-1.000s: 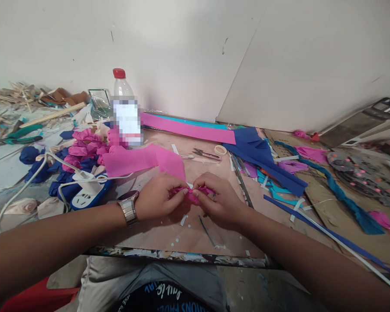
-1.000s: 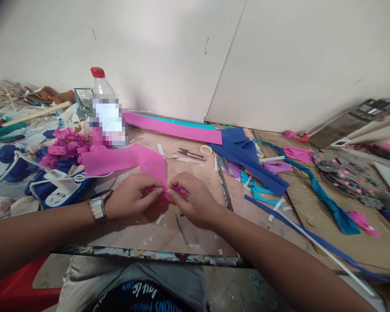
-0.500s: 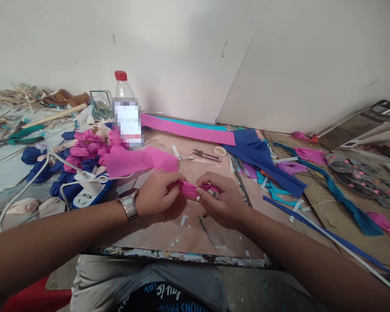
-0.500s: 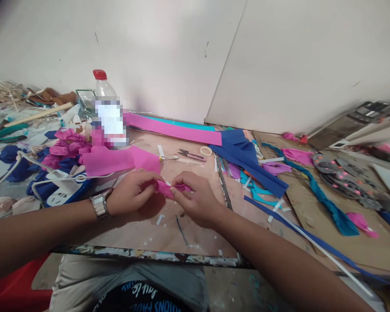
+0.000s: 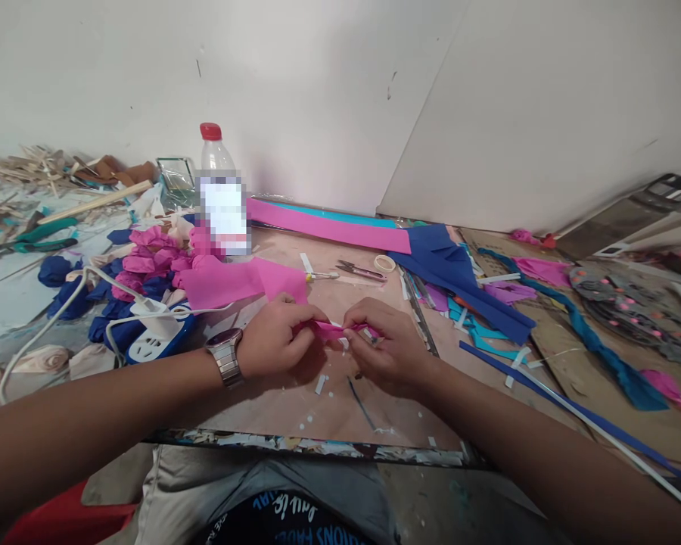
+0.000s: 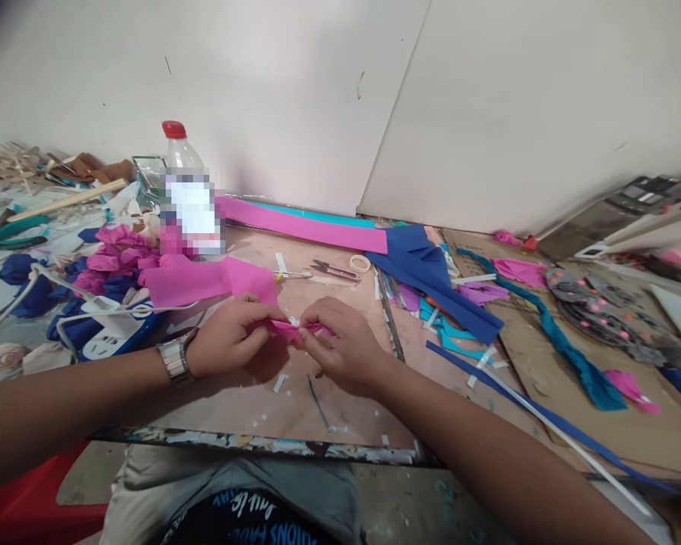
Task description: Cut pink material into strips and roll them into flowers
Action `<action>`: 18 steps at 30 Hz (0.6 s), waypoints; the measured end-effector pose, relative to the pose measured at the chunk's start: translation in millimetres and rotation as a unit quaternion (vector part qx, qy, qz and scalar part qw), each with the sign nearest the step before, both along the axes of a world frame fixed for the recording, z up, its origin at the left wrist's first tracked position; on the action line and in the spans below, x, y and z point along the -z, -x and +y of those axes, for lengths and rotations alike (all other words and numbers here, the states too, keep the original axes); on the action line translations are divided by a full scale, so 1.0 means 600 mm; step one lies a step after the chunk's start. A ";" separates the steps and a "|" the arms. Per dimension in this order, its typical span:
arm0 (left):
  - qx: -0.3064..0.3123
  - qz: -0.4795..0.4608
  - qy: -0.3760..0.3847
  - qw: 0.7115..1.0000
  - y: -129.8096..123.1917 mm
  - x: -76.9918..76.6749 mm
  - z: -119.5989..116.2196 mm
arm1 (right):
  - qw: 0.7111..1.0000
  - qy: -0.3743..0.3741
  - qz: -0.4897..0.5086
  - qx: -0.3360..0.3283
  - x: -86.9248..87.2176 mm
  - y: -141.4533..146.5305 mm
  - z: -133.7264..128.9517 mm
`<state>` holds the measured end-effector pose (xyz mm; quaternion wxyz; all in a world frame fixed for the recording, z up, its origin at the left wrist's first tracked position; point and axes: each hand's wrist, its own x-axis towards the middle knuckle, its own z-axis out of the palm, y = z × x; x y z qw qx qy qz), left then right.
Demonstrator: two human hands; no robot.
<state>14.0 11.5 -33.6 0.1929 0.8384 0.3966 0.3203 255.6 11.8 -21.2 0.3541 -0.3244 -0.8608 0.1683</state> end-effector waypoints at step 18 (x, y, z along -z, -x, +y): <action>0.001 0.030 -0.070 0.997 -0.003 0.011 0.010 | 0.988 -0.149 -0.020 -0.044 -0.010 -0.010 0.024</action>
